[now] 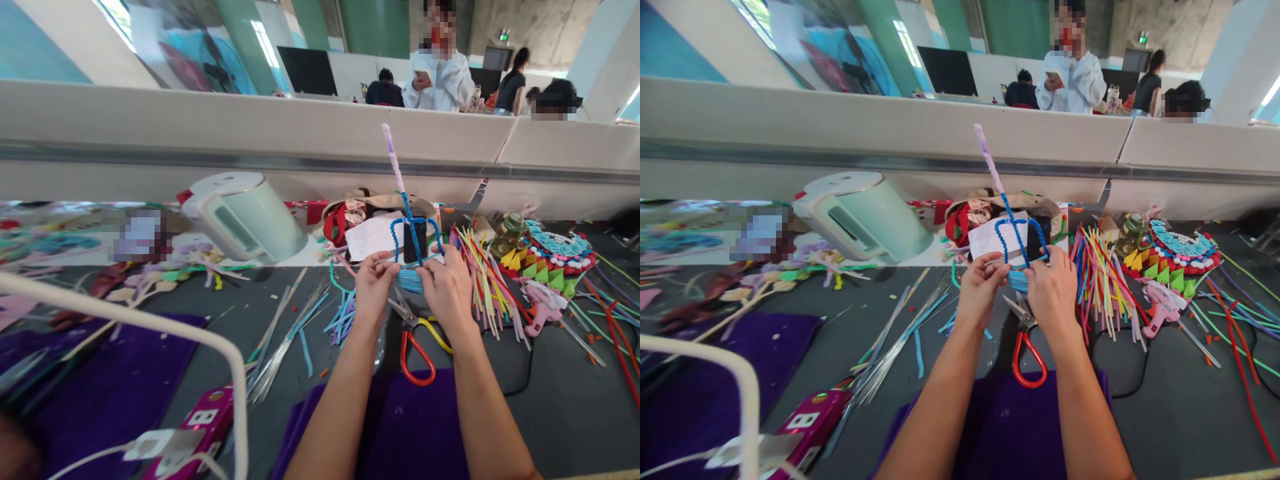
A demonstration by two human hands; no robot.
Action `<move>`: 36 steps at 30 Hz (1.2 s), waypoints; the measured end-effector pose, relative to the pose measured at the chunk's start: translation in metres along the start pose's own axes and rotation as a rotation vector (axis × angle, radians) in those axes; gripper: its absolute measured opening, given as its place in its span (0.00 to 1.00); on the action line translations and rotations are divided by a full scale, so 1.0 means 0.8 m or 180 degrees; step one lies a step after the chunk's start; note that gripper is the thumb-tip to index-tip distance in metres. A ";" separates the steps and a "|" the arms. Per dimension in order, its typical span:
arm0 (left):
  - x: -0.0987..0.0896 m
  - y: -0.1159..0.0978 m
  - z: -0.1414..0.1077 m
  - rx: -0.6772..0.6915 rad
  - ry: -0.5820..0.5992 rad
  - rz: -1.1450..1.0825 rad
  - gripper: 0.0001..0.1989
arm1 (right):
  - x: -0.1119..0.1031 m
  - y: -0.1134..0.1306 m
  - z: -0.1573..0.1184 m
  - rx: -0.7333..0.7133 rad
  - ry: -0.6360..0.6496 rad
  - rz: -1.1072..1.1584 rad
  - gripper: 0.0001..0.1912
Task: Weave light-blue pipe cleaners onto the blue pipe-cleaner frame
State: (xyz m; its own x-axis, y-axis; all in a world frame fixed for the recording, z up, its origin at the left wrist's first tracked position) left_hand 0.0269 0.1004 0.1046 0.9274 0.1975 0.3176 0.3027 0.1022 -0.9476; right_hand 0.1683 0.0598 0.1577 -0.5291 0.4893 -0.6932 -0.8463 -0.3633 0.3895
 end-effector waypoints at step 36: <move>0.024 0.035 -0.007 -0.0480 -0.0130 -0.0546 0.21 | 0.067 -0.050 -0.006 0.0639 -0.0667 0.0869 0.09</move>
State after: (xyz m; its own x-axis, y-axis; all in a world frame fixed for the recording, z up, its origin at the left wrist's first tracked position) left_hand 0.0546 0.1018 0.0840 0.8509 0.2295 0.4726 0.4873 -0.0086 -0.8732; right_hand 0.1745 0.0971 0.1022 -0.7197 0.5549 -0.4173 -0.6570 -0.3502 0.6676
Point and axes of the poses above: each hand's wrist, its own z-axis towards the middle knuckle, its own x-axis out of the palm, y = z × x, the point moved 4 cm from there along z, towards the middle knuckle, and after that the axes turned 3 degrees about -x, right-handed, at the moved point
